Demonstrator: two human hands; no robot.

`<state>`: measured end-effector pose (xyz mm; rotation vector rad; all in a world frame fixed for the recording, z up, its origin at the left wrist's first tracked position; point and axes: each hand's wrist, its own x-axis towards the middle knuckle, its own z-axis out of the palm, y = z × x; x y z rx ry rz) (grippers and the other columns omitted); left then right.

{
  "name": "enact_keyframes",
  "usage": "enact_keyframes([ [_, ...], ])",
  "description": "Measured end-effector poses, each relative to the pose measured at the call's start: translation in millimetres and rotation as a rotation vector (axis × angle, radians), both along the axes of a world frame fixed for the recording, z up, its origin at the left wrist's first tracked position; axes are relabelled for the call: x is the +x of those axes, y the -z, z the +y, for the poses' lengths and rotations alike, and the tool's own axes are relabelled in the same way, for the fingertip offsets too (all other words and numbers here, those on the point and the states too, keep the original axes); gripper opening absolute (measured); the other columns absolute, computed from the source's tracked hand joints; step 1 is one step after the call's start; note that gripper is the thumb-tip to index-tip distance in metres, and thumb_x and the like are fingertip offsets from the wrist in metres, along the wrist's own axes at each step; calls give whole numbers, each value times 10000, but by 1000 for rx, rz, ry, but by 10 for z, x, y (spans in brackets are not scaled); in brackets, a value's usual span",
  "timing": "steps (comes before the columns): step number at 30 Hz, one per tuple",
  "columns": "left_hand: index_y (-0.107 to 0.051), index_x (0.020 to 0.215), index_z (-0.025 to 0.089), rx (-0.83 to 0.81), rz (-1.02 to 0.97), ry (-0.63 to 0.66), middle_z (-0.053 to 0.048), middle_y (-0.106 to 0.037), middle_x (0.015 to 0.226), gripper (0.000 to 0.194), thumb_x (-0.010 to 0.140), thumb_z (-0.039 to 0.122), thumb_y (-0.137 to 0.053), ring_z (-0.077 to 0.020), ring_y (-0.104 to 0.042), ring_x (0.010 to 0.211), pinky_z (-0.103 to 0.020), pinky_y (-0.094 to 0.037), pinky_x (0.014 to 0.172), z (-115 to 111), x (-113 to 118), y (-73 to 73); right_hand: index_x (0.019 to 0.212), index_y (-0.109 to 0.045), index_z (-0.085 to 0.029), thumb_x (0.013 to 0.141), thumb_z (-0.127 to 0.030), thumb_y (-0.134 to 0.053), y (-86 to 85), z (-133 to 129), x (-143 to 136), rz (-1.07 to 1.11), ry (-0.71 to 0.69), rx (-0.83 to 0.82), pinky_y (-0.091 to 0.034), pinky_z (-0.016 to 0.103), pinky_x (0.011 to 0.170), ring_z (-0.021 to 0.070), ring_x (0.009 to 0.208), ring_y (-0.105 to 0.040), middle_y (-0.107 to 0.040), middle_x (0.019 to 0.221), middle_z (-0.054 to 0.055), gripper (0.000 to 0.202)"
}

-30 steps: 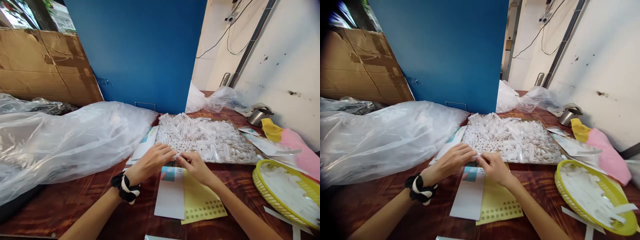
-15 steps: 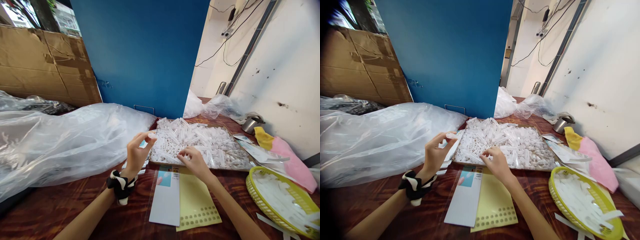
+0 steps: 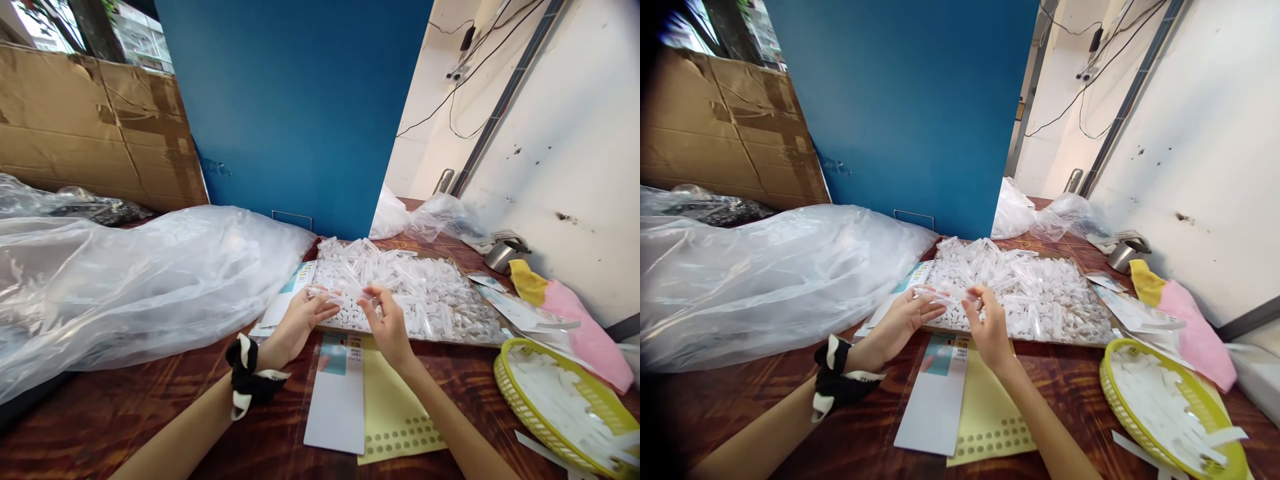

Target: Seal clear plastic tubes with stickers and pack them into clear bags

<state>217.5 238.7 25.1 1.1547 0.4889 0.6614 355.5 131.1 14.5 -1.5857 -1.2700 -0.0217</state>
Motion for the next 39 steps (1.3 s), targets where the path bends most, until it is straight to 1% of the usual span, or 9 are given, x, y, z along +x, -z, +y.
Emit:
enact_keyframes([
  [7,-617,830,121,-516,-199,155,-81,-690,821,258,879,286,-425,-165,-664,770,-323,-541,811,-112,31,-108,1050,-566,-206,917,-173,-451,-13,-19,-101,-407,-163,52,-464,382,815,221,918,-513,-597,952,83,179],
  [13,-630,841,104,-532,-118,-3,-51,-689,770,144,895,166,-511,-107,-645,644,-192,-534,632,-250,33,-181,1183,-471,-155,889,-332,-506,-33,-53,-134,-509,40,175,-460,456,833,267,996,-491,-500,1068,146,345],
  [16,-637,869,87,-586,-132,27,-73,-687,821,191,920,165,-470,-109,-644,680,-194,-535,640,-454,-19,-207,1251,-391,-143,895,-409,-477,-76,-140,-192,-505,7,213,-506,360,684,229,840,-573,-579,988,132,453],
  [19,-640,837,112,-566,-179,4,-41,-673,847,136,893,143,-520,-95,-631,739,-195,-527,723,-741,-161,-235,1130,-499,-157,910,-310,-440,-109,-314,-348,-543,-42,229,-470,266,540,177,658,-598,-633,801,75,274],
  [23,-623,1072,172,-183,-81,261,-79,-629,1138,281,916,359,-484,-188,-593,1037,-324,-476,926,-973,-548,-165,844,-585,-183,867,-165,-446,-102,-646,-592,-349,21,299,-408,210,477,110,507,-537,-594,624,1,142],
  [28,-232,1447,243,1188,359,409,-123,-267,1508,964,665,419,-767,-349,-260,1360,-537,-163,1118,-896,-1169,200,701,-574,-175,878,-284,-487,15,-1055,-553,274,272,235,-285,174,382,66,404,-363,-429,490,-61,226],
  [31,-295,1421,207,1683,473,460,-124,-417,1426,750,781,264,-682,-306,-390,1293,-461,-271,1079,-867,-1324,375,672,-542,-171,839,-385,-543,108,-1240,-453,645,312,245,-232,155,352,49,389,-296,-379,485,-76,272],
  [35,-543,1231,195,1746,421,421,-92,-661,1041,338,902,161,-473,-237,-596,959,-434,-408,943,-947,-1173,364,650,-529,-161,759,-428,-632,124,-1420,-477,855,360,280,-202,132,342,28,391,-260,-381,500,-81,306],
  [39,-504,1303,256,1223,328,399,-80,-509,1354,377,943,248,-390,-257,-432,1262,-486,-268,1092,-1074,-836,253,703,-559,-162,750,-450,-639,91,-1486,-649,913,410,298,-233,126,353,31,399,-307,-422,523,-71,302],
])
